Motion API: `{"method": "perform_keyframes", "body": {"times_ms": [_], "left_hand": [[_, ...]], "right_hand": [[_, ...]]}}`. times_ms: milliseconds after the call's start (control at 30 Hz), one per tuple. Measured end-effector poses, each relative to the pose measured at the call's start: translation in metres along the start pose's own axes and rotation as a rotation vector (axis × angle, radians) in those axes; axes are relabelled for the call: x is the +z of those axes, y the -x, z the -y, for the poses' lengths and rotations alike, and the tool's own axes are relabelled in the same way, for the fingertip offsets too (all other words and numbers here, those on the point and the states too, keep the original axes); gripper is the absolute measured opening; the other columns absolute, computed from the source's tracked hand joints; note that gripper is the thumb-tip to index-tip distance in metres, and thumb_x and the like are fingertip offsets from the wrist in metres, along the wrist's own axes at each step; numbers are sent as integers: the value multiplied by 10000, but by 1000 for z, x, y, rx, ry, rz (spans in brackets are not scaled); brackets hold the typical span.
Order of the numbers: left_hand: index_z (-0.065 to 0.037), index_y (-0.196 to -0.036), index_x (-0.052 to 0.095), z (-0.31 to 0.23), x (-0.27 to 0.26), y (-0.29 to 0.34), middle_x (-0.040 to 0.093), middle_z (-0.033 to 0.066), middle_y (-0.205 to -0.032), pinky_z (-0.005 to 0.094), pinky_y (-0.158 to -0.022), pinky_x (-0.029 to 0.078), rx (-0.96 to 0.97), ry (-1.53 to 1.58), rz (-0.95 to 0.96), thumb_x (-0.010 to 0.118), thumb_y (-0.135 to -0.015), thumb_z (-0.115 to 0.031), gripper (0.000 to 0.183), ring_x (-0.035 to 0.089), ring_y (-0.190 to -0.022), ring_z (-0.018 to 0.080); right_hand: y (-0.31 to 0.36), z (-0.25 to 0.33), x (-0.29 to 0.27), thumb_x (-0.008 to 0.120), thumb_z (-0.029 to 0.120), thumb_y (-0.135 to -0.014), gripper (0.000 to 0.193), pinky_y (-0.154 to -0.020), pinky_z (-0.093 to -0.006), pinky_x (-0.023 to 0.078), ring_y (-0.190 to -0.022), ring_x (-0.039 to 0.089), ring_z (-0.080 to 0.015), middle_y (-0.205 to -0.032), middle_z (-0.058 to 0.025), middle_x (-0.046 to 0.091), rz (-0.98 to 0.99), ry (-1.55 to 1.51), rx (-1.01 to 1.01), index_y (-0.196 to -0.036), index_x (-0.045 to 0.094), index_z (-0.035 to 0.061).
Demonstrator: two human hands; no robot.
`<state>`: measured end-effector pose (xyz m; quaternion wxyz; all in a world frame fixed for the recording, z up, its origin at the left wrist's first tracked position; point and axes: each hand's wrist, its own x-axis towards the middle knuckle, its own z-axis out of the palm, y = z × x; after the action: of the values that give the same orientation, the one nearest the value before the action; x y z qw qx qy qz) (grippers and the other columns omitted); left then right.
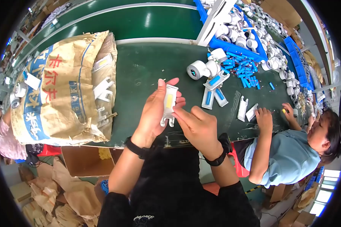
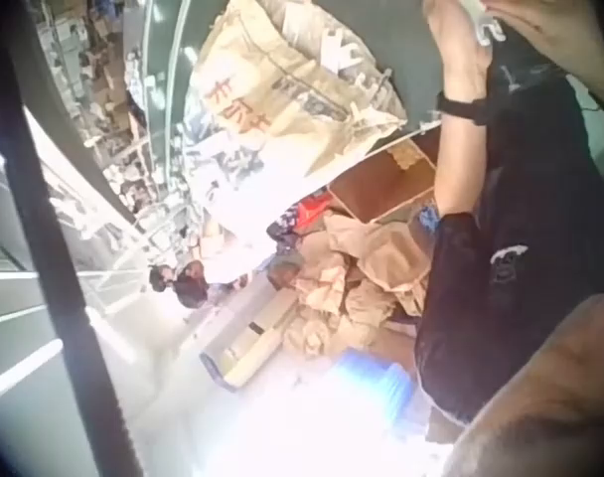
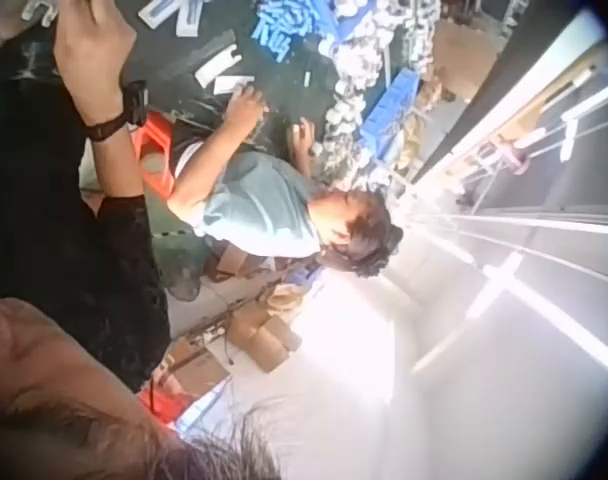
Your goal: The person peels backing from adhesive strips, presses the strips onto light panels, and inserts batteries into the panels. They then connect wires from the panels to camera housings and fit the panels into the housings before placing the assembled units on the workspace.
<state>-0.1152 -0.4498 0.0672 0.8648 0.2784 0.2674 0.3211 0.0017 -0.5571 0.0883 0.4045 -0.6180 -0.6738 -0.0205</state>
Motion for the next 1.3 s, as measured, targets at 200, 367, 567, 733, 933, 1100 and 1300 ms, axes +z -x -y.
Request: {"method": "perform_keyframes", "body": {"times_ms": [200,367,567,733,933,1100,1300], "left_hand": [[-35,-1468,492,-3,8,11,649,76,-1024,357,-887,584,-27,-8,-23,411,-1082,-521,626,685,-946,211],[-32,-1469,494,4,11,15,648,74,-1025,354,-906,579,-40,-19,-63,426,-1074,-535,644,681,-961,202],[-27,-1418,549,5,6,15,623,72,-1005,349,-882,582,-8,6,-77,491,-1041,-571,665,676,-957,200],[-20,-1410,556,3,3,17,640,71,-1014,346,-880,584,-34,-6,-71,484,-1049,-559,653,682,-956,193],[29,-1335,614,-4,15,15,725,115,-1035,300,-794,594,-124,-419,56,466,-1081,-495,601,712,-868,174],[-17,-1123,694,-4,89,-39,741,111,-924,307,-695,568,-95,-966,560,511,-1087,-363,392,714,-770,198],[-72,-944,730,109,229,-140,704,160,-873,481,-706,515,597,-1485,1476,604,-985,-311,274,664,-842,400]], "right_hand": [[-1,2,10,793,26,-800,268,-468,-323,423,-536,538,-182,-707,-29,484,15,71,-69,-1056,767,99],[2,7,10,776,30,-814,229,-475,-325,442,-546,553,-189,-723,-29,493,54,103,-79,-1036,751,81],[2,9,18,773,21,-809,193,-477,-329,457,-551,571,-199,-747,-33,518,46,108,-98,-992,727,61],[5,4,26,762,-28,-793,215,-487,-323,465,-563,594,-224,-757,-53,591,-34,-12,-55,-984,725,63],[12,-22,-31,757,-52,-832,198,-486,-257,401,-571,572,-121,-725,-41,579,-272,-71,248,-1006,729,37],[83,-69,-71,708,-78,-872,118,-521,-195,398,-614,543,-55,-761,0,578,-477,-221,456,-957,698,4],[116,-89,-54,752,-16,-788,167,-611,-296,493,-696,645,-172,-808,-72,655,-360,-212,466,-921,685,60]]}}
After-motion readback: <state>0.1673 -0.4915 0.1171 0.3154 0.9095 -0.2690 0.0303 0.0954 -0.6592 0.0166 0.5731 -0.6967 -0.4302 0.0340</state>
